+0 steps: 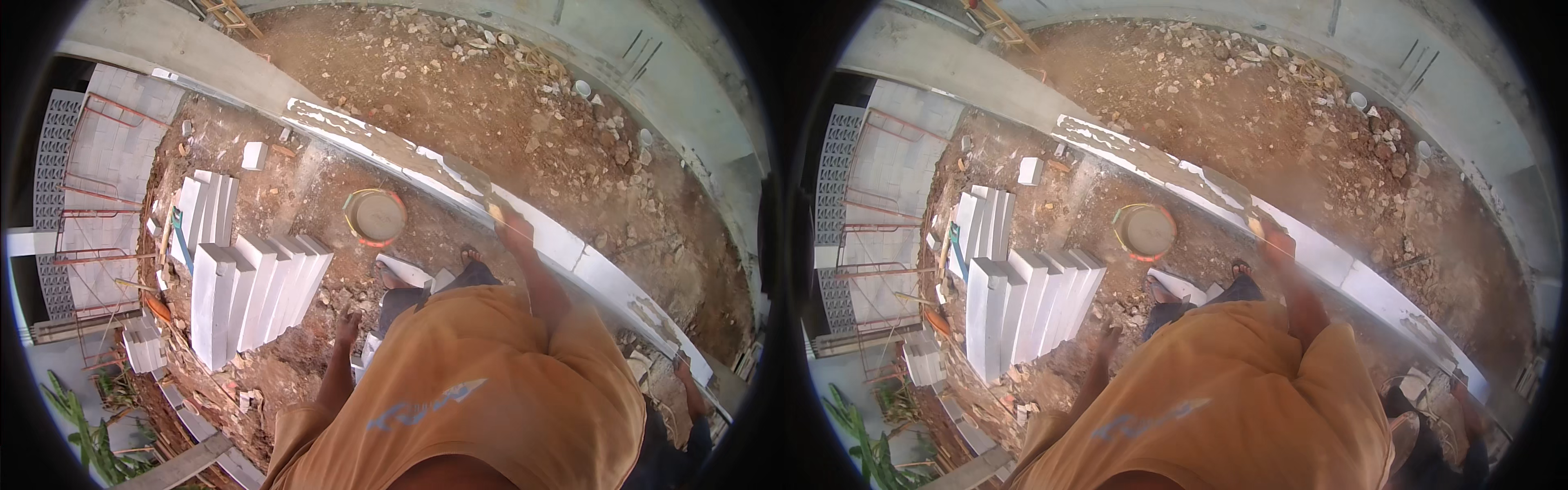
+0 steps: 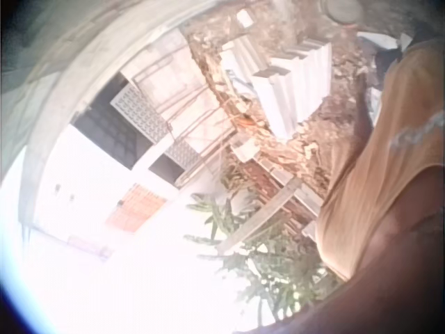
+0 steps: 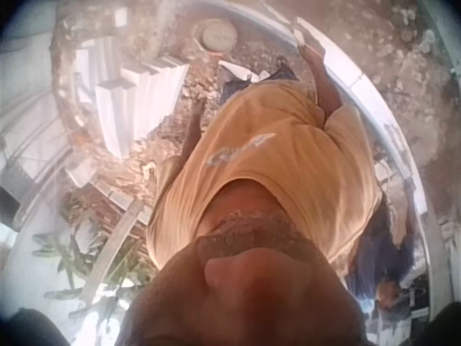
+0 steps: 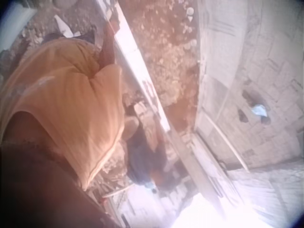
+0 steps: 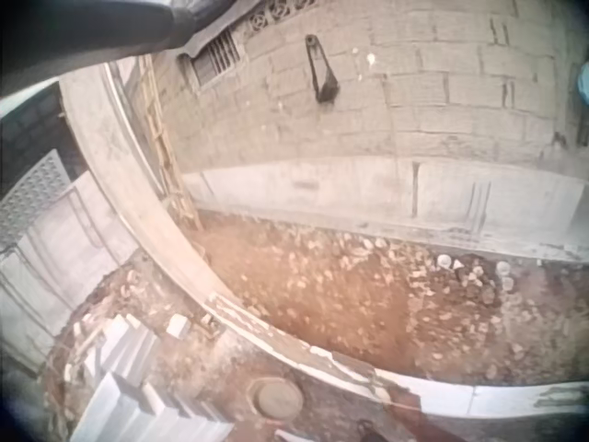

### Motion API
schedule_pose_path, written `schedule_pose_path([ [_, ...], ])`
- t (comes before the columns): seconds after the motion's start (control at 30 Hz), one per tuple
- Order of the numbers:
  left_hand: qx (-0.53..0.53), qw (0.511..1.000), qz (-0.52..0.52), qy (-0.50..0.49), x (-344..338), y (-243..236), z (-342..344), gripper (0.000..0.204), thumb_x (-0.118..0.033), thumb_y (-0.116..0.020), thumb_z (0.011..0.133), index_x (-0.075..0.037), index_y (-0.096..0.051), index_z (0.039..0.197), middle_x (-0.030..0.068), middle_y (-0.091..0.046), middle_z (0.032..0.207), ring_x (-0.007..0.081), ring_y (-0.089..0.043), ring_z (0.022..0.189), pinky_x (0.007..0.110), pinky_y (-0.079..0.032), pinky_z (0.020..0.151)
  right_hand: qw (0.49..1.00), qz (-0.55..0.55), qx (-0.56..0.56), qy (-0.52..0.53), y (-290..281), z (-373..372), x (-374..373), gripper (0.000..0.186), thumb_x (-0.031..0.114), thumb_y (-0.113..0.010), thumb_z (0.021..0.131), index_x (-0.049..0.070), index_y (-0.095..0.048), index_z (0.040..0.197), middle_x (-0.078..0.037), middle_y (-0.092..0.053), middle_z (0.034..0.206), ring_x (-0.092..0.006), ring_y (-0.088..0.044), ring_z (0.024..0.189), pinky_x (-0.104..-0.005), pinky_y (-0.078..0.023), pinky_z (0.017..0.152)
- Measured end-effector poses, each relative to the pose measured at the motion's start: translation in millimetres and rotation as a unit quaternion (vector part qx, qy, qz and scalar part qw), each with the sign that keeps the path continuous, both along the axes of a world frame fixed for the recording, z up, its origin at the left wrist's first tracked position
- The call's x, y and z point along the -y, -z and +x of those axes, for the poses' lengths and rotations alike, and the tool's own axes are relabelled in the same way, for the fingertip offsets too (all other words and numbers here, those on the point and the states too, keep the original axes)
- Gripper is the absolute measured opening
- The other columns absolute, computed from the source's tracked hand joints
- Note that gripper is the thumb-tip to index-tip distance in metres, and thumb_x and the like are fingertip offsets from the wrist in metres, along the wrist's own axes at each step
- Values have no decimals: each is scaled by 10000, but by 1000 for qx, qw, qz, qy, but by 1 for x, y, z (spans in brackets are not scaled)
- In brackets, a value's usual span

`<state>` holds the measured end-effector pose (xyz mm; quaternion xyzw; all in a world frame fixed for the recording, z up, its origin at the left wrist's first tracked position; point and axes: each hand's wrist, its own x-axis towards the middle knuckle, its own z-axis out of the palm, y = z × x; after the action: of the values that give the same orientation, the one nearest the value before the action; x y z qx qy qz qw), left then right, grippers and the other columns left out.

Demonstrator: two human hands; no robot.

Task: The person applies mortar to a low wall using a trowel, then picks up white rectangular tiles and places them onto the wall. The person repeats this process, handling tiles and mortar to continue the installation.

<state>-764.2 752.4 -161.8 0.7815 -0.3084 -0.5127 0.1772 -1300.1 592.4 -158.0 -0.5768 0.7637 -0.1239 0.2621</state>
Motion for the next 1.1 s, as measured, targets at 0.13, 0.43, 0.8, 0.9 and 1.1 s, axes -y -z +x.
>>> schedule_pose_path([
  [0.13,-24,999,-22,-1,3,-27,-27,721,-258,-650,986,-23,-281,1559,135,-659,1200,168,-635,930,277,-492,742,999,-19,-23,-33,34,38,52,434,254,-622,884,155,-566,1303,-155,-680,1184,-356,-663,1065,-490,-520,885],
  [0.43,-15,994,101,-26,-68,33,13,659,-200,-653,969,-78,-353,1543,62,-669,1007,113,-585,792,288,-472,621,998,63,-4,6,7,11,5,496,214,-629,866,166,-550,1354,-129,-661,1228,-348,-653,1088,-467,-516,904],
  [0.8,-32,995,92,-1,-28,35,7,672,-270,-668,968,-107,-351,1538,131,-646,1166,186,-631,957,311,-519,709,993,77,-45,83,23,-89,-151,504,187,-617,876,161,-529,1371,-163,-660,1214,-371,-647,1085,-479,-513,912],
  [0.9,40,990,24,136,-1,16,13,707,-313,-666,964,-115,-332,1555,105,-649,1152,161,-616,955,312,-495,731,986,116,-43,115,21,-90,-155,412,238,-609,890,190,-563,1297,-127,-669,1225,-357,-645,1106,-469,-510,916],
  [1.1,-17,993,1,119,69,-24,-32,679,-286,-629,976,-114,-328,1560,79,-662,1113,131,-595,954,305,-485,736,993,45,-58,95,-1,-91,-131,291,138,-617,885,133,-546,1167,-145,-662,1062,-384,-665,952,-498,-534,769],
])
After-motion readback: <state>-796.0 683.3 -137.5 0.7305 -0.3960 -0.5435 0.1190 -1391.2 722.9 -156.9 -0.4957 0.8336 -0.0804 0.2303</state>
